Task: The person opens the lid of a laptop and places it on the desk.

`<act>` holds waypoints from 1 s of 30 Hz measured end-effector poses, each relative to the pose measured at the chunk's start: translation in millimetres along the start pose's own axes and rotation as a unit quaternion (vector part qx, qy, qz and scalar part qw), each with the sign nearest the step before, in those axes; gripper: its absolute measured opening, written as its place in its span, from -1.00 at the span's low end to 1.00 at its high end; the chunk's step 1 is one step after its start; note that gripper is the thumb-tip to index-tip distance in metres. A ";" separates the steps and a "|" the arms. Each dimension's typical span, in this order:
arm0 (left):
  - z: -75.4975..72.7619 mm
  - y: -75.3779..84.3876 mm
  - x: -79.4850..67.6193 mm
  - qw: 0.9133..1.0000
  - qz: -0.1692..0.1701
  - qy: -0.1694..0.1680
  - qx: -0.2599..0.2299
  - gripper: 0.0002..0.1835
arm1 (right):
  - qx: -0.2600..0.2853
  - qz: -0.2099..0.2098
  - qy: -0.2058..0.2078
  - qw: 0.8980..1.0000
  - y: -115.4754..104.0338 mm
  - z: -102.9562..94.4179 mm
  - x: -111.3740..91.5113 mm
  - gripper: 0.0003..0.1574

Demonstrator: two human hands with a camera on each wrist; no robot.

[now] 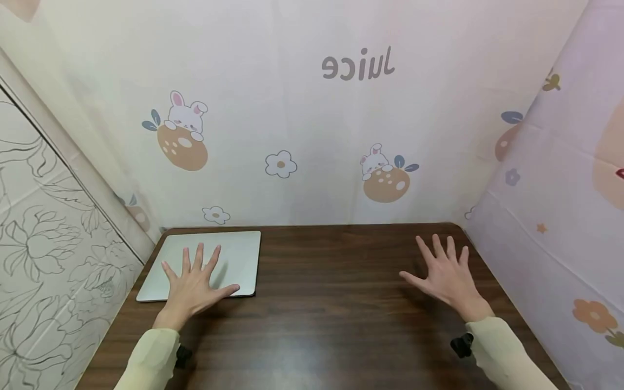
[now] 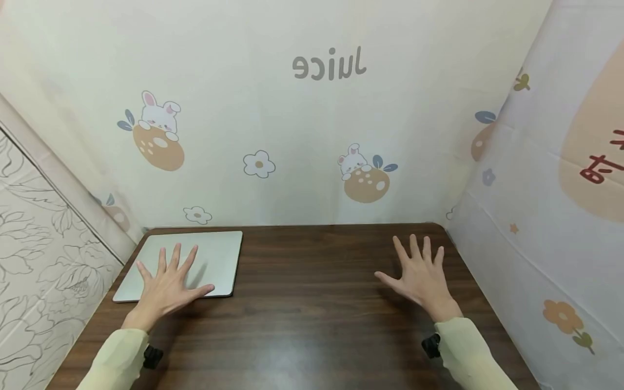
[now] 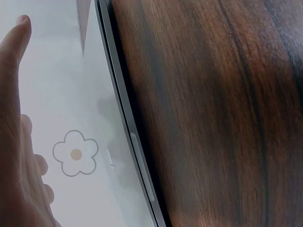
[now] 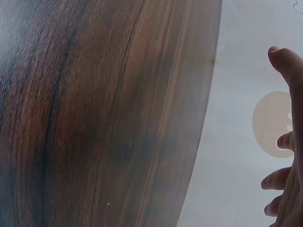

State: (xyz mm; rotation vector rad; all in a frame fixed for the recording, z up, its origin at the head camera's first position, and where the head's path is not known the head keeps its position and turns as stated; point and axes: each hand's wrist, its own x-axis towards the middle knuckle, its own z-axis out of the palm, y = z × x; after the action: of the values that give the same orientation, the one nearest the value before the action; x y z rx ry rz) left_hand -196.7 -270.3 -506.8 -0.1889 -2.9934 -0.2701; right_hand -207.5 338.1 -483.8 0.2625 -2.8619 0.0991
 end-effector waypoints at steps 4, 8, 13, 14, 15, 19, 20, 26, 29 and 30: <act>0.9 -3.7 0.6 1.000 -0.001 -0.004 -0.005 0.24 | 0.014 0.000 -0.013 1.000 -9.3 1.9 1.9 0.38; 0.8 -11.6 1.0 1.000 -0.004 -0.008 -0.003 0.23 | 0.031 -0.003 -0.022 0.999 -25.0 6.4 6.8 0.37; 0.0 -26.9 0.5 1.000 -0.010 -0.015 -0.006 0.22 | 0.054 -0.015 -0.023 0.998 -49.9 14.9 14.4 0.35; 0.0 -30.3 0.3 1.000 -0.011 -0.016 -0.009 0.21 | 0.059 -0.017 -0.023 0.998 -55.7 16.6 15.7 0.35; -0.1 -33.6 0.1 1.000 -0.011 -0.017 -0.011 0.21 | 0.063 -0.019 -0.024 0.998 -61.3 18.3 17.2 0.35; 0.2 -48.4 -0.5 1.000 -0.012 -0.019 -0.009 0.20 | 0.079 -0.025 -0.034 0.996 -84.3 25.2 24.6 0.35; 0.2 -52.5 -0.6 1.000 -0.012 -0.018 -0.006 0.20 | 0.084 -0.026 -0.037 0.995 -90.2 26.7 26.6 0.35; -0.2 -76.9 1.2 1.000 -0.011 -0.005 0.006 0.22 | 0.115 -0.034 -0.057 0.991 -127.0 34.0 37.6 0.35; -1.5 -85.2 4.2 1.000 -0.016 -0.003 0.001 0.23 | 0.131 -0.039 -0.066 0.988 -144.8 37.4 42.4 0.35; -2.2 -87.2 5.4 1.000 -0.017 -0.004 -0.002 0.23 | 0.136 -0.040 -0.071 0.987 -150.5 38.8 44.2 0.35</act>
State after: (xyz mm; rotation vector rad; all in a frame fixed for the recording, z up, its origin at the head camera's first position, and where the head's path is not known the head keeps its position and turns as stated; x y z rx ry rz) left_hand -213.7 -355.2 -518.6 -0.1400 -3.0072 -0.2799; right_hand -231.0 179.3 -502.9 0.4552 -2.9689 0.4740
